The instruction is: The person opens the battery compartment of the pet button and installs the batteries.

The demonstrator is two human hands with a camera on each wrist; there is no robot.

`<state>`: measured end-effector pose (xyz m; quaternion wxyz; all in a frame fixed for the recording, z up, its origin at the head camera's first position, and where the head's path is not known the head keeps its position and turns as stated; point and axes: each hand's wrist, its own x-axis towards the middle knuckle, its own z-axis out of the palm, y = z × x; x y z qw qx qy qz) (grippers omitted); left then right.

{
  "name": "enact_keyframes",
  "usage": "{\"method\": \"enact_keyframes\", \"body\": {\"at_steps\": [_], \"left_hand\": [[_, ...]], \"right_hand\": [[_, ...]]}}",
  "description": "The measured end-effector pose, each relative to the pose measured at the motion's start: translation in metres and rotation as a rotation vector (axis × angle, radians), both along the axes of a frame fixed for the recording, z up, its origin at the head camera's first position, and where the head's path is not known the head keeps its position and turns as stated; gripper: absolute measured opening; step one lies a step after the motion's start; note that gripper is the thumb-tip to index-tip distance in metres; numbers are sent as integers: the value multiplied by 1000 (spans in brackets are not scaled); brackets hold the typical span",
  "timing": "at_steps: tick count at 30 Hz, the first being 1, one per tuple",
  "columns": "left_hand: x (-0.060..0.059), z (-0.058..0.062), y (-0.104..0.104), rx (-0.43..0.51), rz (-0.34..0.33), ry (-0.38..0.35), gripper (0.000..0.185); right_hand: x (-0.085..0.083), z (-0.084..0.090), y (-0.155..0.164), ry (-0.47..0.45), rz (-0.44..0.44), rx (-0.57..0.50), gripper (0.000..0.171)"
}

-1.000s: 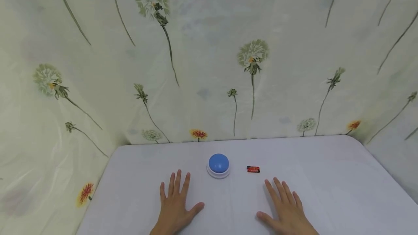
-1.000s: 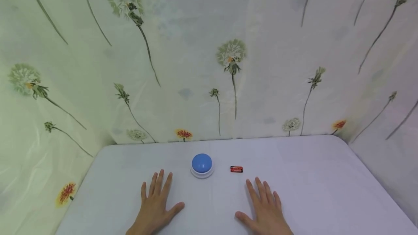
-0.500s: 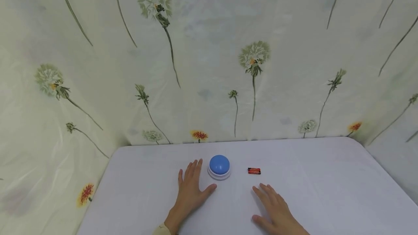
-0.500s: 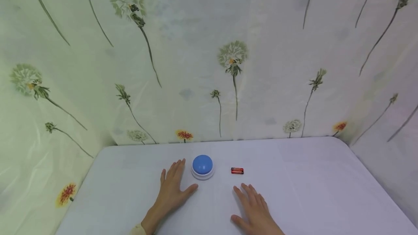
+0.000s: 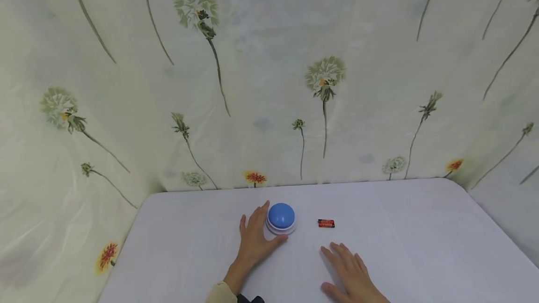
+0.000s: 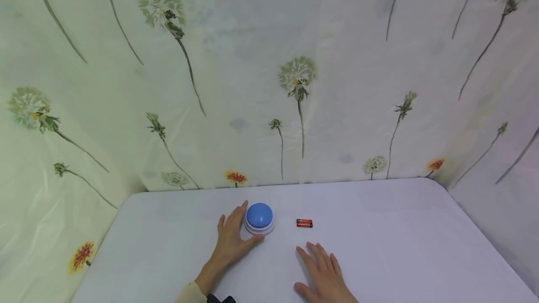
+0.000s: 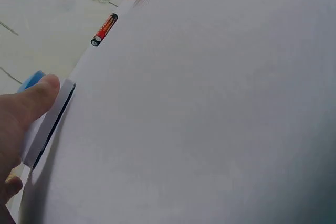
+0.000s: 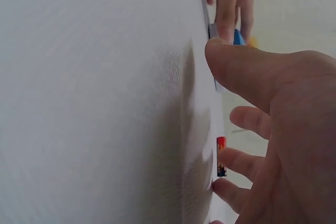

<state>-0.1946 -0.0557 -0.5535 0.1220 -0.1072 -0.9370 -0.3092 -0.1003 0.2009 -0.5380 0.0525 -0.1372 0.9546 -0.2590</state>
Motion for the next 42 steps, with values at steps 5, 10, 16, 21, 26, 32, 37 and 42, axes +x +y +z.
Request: {"method": "enact_keyframes", "body": {"at_steps": [5, 10, 16, 21, 26, 32, 37, 42], "left_hand": [[-1, -4, 1, -26, 9, 35, 90], [0, -3, 1, -4, 7, 60, 86], [2, -3, 0, 23, 12, 61, 85], [4, -3, -2, 41, -5, 42, 84], [7, -2, -4, 60, -17, -6, 85], [10, -1, -7, 94, -60, 23, 86], [12, -1, -11, 116, -80, 24, 86], [13, -4, -13, 114, -113, -18, 88]], "right_hand": [[-2, 3, -4, -14, 3, -19, 74], [-4, 2, -9, 54, 34, -46, 70], [-13, -2, -16, 192, 79, -76, 66], [-21, -4, -23, 232, 89, -110, 64], [-31, -3, -30, 150, 103, -184, 64], [-45, -4, -36, 224, 149, -230, 76], [-58, -7, -43, 308, 185, -262, 82], [-65, -12, -47, 328, 178, -268, 84]]}}
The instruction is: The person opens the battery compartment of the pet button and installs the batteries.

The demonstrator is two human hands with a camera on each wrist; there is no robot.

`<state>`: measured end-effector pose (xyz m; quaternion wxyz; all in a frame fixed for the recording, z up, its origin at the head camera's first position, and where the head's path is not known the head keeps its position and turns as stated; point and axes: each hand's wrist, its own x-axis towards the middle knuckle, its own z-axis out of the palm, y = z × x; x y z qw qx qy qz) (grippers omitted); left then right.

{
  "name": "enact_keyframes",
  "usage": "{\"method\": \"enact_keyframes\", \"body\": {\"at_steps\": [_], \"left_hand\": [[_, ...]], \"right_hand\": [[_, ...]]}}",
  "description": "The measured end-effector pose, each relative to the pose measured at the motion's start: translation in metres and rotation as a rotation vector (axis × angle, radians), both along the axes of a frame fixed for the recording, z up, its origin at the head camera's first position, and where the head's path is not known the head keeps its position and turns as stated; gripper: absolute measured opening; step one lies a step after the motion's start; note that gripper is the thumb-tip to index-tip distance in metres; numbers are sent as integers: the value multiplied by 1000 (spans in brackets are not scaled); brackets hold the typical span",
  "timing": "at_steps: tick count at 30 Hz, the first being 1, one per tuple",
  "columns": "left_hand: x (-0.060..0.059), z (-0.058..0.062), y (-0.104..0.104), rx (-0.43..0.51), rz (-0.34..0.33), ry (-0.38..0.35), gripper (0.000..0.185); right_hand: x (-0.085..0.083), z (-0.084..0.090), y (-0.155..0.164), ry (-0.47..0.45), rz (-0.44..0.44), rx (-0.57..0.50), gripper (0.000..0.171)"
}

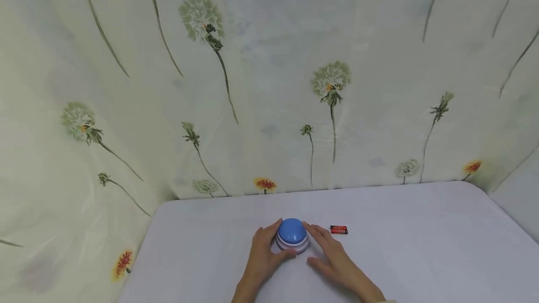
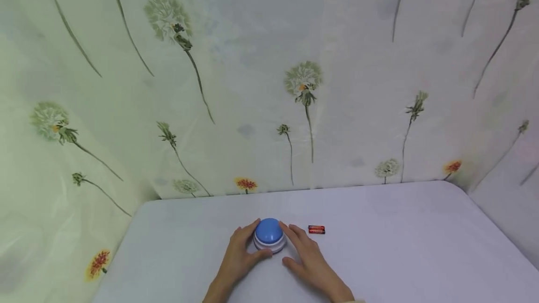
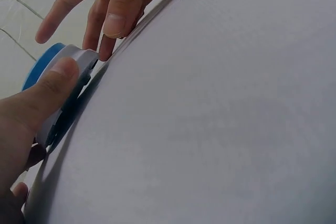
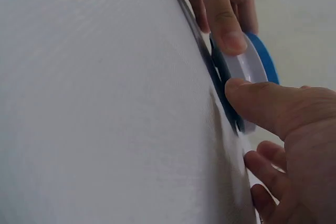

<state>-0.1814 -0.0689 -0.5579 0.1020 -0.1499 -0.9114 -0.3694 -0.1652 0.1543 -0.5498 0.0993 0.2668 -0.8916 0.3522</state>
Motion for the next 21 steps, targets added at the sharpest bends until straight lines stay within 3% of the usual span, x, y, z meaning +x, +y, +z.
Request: {"method": "enact_keyframes", "body": {"at_steps": [9, 16, 21], "left_hand": [[6, 4, 1, 76, -16, -107, 87], [10, 5, 0, 120, 31, -158, 85], [9, 4, 3, 116, 21, -151, 85]], "right_hand": [[-6, -8, 1, 101, 4, -30, 72], [-8, -10, -2, 68, -2, -44, 66], [-8, -8, 0, 52, -36, -47, 67]]}}
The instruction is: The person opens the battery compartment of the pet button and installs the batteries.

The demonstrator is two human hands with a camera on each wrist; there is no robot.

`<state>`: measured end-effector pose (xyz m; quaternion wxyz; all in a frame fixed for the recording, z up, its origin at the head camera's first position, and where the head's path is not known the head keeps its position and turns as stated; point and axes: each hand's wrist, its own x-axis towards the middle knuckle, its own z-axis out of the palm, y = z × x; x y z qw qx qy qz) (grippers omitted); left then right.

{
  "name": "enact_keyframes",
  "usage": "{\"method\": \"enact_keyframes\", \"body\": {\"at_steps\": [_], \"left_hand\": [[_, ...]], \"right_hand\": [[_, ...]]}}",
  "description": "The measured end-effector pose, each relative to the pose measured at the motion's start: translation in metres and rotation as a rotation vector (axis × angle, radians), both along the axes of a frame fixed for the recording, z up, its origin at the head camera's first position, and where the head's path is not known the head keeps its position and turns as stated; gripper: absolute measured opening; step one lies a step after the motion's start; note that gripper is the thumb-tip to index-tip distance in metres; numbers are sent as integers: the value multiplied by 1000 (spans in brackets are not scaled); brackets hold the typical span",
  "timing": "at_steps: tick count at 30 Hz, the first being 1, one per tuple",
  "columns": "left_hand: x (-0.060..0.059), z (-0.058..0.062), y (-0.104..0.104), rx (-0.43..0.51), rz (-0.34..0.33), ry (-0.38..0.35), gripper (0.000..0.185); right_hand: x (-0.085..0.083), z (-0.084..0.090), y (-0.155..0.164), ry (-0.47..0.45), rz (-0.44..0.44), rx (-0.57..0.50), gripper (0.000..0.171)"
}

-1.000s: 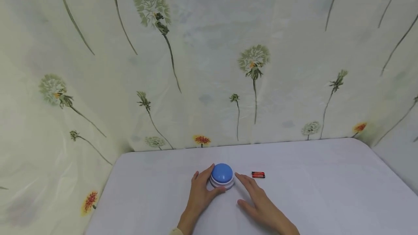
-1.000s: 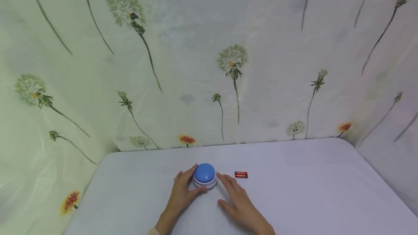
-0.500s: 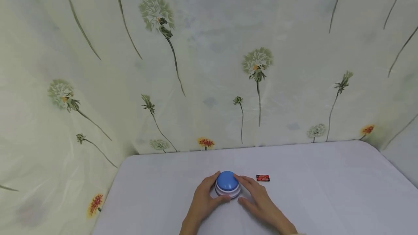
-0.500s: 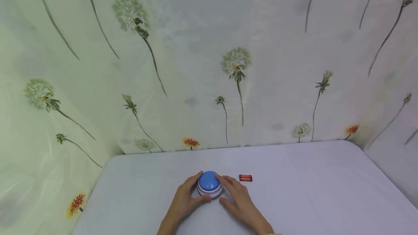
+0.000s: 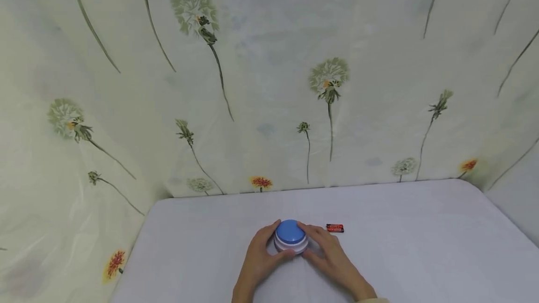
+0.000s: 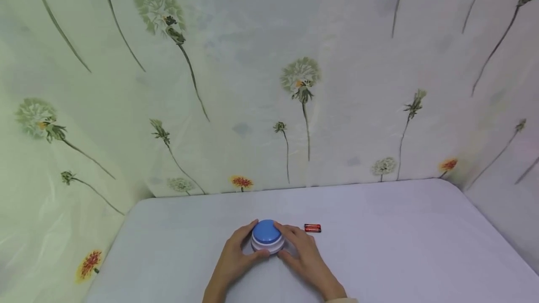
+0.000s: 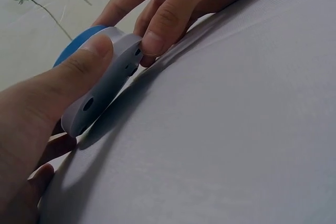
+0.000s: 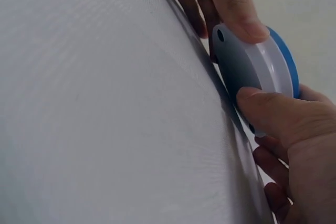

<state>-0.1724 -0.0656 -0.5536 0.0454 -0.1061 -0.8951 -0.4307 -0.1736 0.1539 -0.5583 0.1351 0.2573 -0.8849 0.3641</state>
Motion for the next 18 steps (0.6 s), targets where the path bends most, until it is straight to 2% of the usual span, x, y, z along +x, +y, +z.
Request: {"method": "enact_keyframes", "body": {"at_steps": [4, 10, 15, 18], "left_hand": [[-1, 0, 2, -3, -13, 51, 84], [-4, 0, 1, -5, -55, 140, 82], [-4, -1, -4, 25, -73, 149, 76], [-2, -3, -6, 73, -83, 145, 72]], "right_hand": [[-1, 0, 2, -22, -13, -3, 67], [-3, 0, 4, 9, 7, -11, 63], [-1, 0, 3, -20, 5, 6, 62], [1, -1, 3, -45, -7, -8, 61]]}}
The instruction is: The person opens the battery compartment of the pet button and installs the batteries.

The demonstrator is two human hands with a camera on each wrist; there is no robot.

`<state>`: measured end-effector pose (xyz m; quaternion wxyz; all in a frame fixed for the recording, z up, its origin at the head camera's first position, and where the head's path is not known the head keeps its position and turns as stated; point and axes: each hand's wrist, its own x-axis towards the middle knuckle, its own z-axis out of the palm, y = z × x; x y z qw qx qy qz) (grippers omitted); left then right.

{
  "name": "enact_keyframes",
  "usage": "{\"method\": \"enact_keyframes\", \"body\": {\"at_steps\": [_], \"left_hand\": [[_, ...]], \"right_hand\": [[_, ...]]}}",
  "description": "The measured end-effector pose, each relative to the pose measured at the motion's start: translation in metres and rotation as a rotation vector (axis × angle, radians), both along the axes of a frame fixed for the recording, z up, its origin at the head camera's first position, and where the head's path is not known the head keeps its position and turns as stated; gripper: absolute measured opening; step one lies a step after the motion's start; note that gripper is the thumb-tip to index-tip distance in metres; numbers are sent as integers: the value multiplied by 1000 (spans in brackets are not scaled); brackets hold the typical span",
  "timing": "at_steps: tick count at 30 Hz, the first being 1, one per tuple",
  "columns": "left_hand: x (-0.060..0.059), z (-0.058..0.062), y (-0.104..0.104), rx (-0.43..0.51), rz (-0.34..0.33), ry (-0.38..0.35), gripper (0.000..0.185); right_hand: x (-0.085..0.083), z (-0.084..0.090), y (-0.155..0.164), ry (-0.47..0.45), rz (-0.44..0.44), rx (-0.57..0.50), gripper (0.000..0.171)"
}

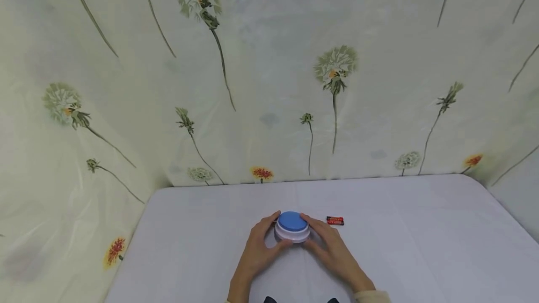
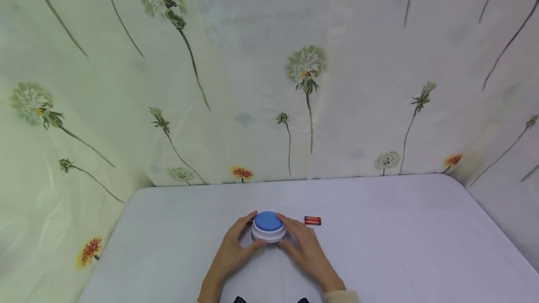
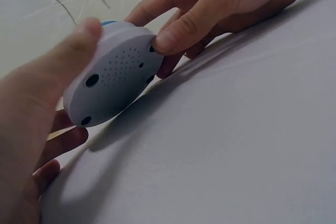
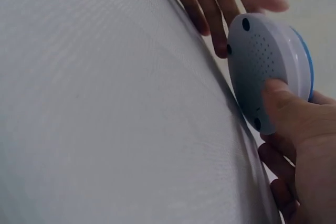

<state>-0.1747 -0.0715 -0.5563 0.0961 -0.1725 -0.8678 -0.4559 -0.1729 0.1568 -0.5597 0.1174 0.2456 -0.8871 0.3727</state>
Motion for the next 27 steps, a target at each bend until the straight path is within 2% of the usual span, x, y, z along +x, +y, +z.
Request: {"method": "enact_keyframes", "body": {"at_steps": [5, 10, 13, 17, 22, 27], "left_hand": [[-1, 0, -2, 87, -5, 20, 51], [-3, 1, -3, 150, -3, 43, 41], [-2, 2, -3, 170, -20, 30, 42], [-1, 3, -3, 183, -49, 22, 53], [0, 2, -3, 195, -90, 29, 58], [0, -1, -2, 163, -71, 51, 54]], "right_hand": [[-1, -1, 0, -35, -37, -46, 60], [-3, -1, 2, -80, -1, -97, 57], [-3, 0, 3, -95, 13, -119, 55], [-2, 2, 3, -125, -2, -136, 53], [0, 4, 2, -152, -20, -136, 50], [4, 4, 2, -172, -48, -138, 48]]}}
